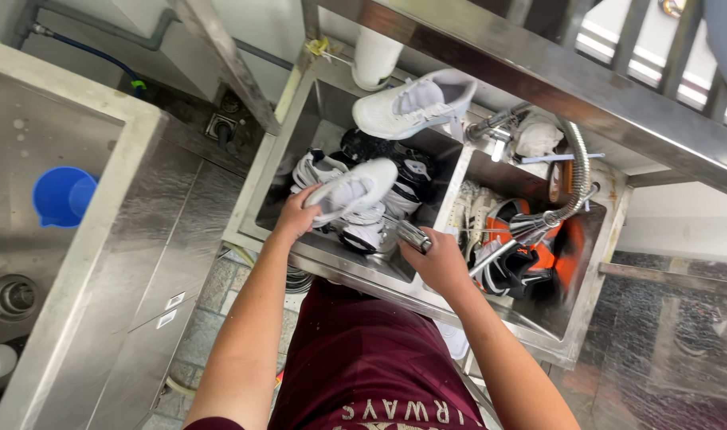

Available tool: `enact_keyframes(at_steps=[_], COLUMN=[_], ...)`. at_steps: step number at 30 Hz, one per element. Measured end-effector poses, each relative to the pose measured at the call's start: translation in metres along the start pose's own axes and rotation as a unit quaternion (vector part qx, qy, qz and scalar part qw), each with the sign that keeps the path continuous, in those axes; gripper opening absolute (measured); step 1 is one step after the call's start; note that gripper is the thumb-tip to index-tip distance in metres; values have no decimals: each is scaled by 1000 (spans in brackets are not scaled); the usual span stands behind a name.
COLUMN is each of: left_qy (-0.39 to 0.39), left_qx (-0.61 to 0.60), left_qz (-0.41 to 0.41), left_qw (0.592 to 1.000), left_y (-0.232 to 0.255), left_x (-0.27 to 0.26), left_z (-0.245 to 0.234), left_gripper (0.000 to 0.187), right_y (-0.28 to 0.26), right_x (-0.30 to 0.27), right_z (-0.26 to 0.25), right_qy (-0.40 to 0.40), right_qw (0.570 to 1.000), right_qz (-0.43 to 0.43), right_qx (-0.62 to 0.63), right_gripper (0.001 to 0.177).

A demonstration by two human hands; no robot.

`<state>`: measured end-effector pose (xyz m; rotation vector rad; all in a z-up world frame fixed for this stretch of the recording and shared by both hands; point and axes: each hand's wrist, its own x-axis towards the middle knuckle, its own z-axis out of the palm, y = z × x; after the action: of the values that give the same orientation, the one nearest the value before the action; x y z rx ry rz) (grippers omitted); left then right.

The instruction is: The person picks up a white bottle and places it on a shelf, then moves several pairs of shoes into a sink, scrubs a white shoe by hand against a wall-mounted brush, and sprays the shoes in the sink with a water hose.

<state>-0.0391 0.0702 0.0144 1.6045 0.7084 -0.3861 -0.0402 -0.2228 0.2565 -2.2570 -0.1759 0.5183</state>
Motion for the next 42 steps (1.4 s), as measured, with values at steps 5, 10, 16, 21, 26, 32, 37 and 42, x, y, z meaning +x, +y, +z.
enact_keyframes(at_steps=[5,10,16,21,26,32,37,42], left_qy=[119,110,63,77,106,95,93,79], left_qx=[60,161,212,215,249,278,292,295], left_qz=[262,241,277,273,267,231,232,209], left_qw=[956,951,935,934,925,928,923,929], left_y=[-5,21,41,32,34,39,42,43], left_x=[9,-22,-40,-37,-39,-43,-43,-40], left_z=[1,5,-1,3,7,7,8,9], left_gripper=[51,58,91,92,94,92,92,94], right_y=[-19,-16,-14,-15,-24,-24,-23,-34], right_x=[4,2,2,-1,4,17,28,33], right_z=[5,11,13,11,3,6,6,4], right_qy=[-2,44,43,50,9,-21,-42,-55], right_qw=[994,997,997,997,999,999,997,996], right_qz=[89,15,15,-13,15,23,40,53], right_qx=[-70,-61,-55,-65,-29,-31,-45,-38], right_gripper=[27,25,24,25,22,25,27,29])
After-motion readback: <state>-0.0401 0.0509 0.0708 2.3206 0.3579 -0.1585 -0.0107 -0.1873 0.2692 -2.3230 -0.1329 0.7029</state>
